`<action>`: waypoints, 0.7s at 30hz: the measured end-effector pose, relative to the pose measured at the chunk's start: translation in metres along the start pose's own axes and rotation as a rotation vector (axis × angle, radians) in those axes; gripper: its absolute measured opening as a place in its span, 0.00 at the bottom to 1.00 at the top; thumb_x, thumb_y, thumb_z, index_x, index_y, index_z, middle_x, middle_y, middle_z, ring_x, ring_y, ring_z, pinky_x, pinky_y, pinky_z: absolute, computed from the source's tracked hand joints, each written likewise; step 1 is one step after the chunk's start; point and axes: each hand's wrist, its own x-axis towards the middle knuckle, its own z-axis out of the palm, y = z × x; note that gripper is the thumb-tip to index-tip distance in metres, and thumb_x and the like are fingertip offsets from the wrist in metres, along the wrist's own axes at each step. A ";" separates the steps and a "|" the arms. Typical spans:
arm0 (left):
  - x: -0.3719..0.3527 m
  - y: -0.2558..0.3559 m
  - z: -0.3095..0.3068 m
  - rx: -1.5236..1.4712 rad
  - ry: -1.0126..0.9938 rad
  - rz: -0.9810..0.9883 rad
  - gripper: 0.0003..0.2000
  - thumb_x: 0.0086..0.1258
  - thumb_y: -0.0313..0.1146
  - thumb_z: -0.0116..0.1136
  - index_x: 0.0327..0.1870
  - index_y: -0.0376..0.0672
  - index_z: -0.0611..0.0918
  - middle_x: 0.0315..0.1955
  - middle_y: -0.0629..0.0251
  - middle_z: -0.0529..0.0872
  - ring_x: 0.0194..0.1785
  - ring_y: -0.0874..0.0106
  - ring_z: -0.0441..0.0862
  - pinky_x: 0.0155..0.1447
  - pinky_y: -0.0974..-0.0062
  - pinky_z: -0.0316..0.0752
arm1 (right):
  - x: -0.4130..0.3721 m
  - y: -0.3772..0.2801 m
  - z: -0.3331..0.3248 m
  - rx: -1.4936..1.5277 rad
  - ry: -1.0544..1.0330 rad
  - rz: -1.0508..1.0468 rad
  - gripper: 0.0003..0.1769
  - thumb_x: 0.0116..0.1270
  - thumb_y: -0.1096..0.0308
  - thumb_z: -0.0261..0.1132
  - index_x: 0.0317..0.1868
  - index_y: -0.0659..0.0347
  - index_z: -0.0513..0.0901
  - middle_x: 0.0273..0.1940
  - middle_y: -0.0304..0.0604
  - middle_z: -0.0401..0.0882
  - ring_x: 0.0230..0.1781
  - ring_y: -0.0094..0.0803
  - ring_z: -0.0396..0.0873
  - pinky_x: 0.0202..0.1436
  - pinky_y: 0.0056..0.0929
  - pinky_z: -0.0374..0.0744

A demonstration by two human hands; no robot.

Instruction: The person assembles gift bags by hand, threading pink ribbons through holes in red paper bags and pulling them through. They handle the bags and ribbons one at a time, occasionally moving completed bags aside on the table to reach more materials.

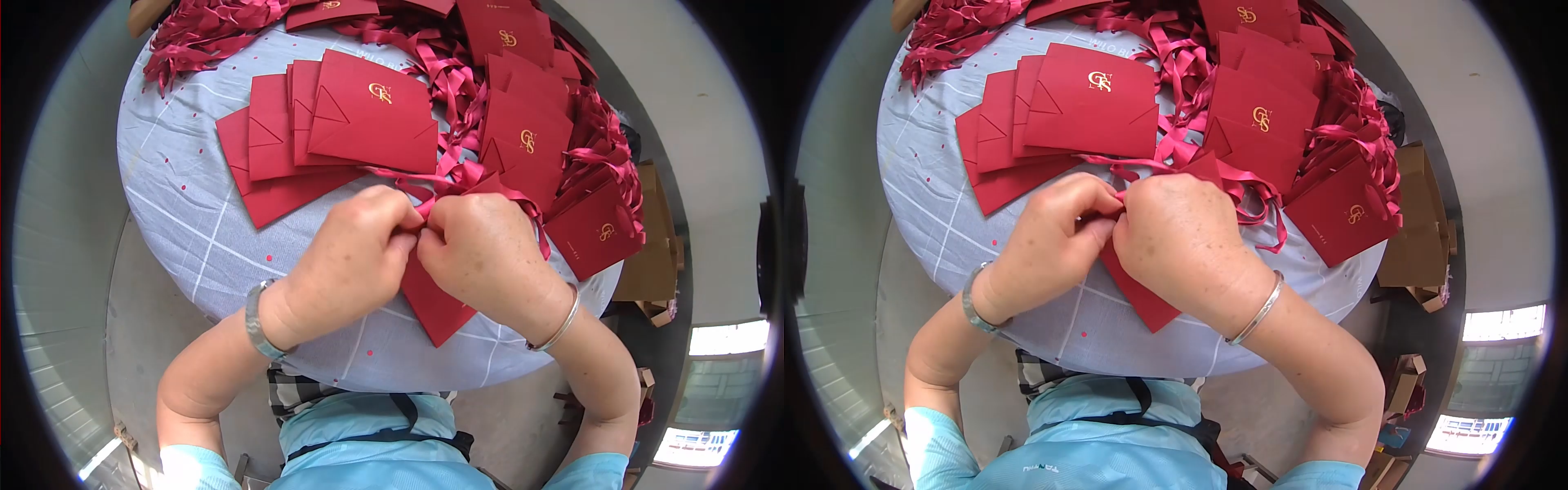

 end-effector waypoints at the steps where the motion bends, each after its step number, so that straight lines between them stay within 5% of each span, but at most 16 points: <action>1: 0.000 -0.001 -0.001 -0.001 0.006 0.004 0.07 0.59 0.16 0.57 0.39 0.31 0.80 0.38 0.53 0.84 0.42 0.61 0.83 0.47 0.70 0.78 | 0.000 0.004 0.002 0.046 -0.003 -0.008 0.10 0.58 0.67 0.60 0.27 0.64 0.85 0.26 0.55 0.83 0.29 0.53 0.84 0.35 0.47 0.81; 3: 0.002 0.000 -0.004 -0.057 -0.004 0.048 0.08 0.60 0.17 0.57 0.41 0.31 0.80 0.44 0.56 0.82 0.47 0.65 0.83 0.49 0.71 0.78 | -0.002 0.013 0.002 0.101 0.102 -0.024 0.11 0.60 0.66 0.62 0.25 0.64 0.84 0.26 0.53 0.83 0.29 0.50 0.84 0.33 0.47 0.81; 5: 0.003 0.007 -0.011 -0.199 -0.072 -0.090 0.08 0.62 0.18 0.58 0.42 0.33 0.81 0.50 0.60 0.79 0.51 0.70 0.81 0.52 0.75 0.77 | -0.013 0.014 0.003 0.162 0.234 -0.048 0.09 0.58 0.66 0.70 0.33 0.62 0.83 0.27 0.50 0.83 0.27 0.47 0.84 0.30 0.43 0.80; 8: 0.003 0.009 -0.013 -0.268 -0.118 -0.083 0.08 0.63 0.19 0.60 0.43 0.35 0.82 0.51 0.60 0.79 0.52 0.71 0.80 0.54 0.75 0.76 | -0.024 0.014 0.014 0.267 0.323 -0.063 0.19 0.57 0.69 0.72 0.48 0.59 0.78 0.31 0.47 0.84 0.30 0.44 0.85 0.31 0.38 0.80; 11: 0.005 0.008 -0.014 -0.252 -0.111 -0.037 0.08 0.65 0.22 0.59 0.44 0.35 0.84 0.50 0.61 0.79 0.52 0.72 0.79 0.56 0.74 0.75 | -0.026 0.027 0.021 0.286 0.353 -0.208 0.18 0.58 0.68 0.72 0.48 0.59 0.78 0.31 0.45 0.84 0.30 0.42 0.85 0.31 0.36 0.80; 13: 0.011 0.007 -0.018 -0.433 -0.204 -0.203 0.09 0.68 0.24 0.57 0.46 0.37 0.85 0.47 0.62 0.80 0.50 0.72 0.79 0.55 0.75 0.74 | -0.031 0.027 0.018 0.276 0.351 -0.175 0.17 0.57 0.67 0.73 0.45 0.59 0.78 0.31 0.45 0.84 0.30 0.41 0.84 0.31 0.36 0.80; 21: 0.022 0.008 -0.029 -0.166 -0.413 -0.133 0.07 0.65 0.26 0.60 0.41 0.37 0.87 0.39 0.61 0.82 0.44 0.73 0.80 0.49 0.77 0.75 | -0.040 0.023 0.026 0.257 0.419 -0.184 0.15 0.53 0.64 0.75 0.38 0.55 0.79 0.28 0.40 0.82 0.28 0.36 0.83 0.29 0.33 0.78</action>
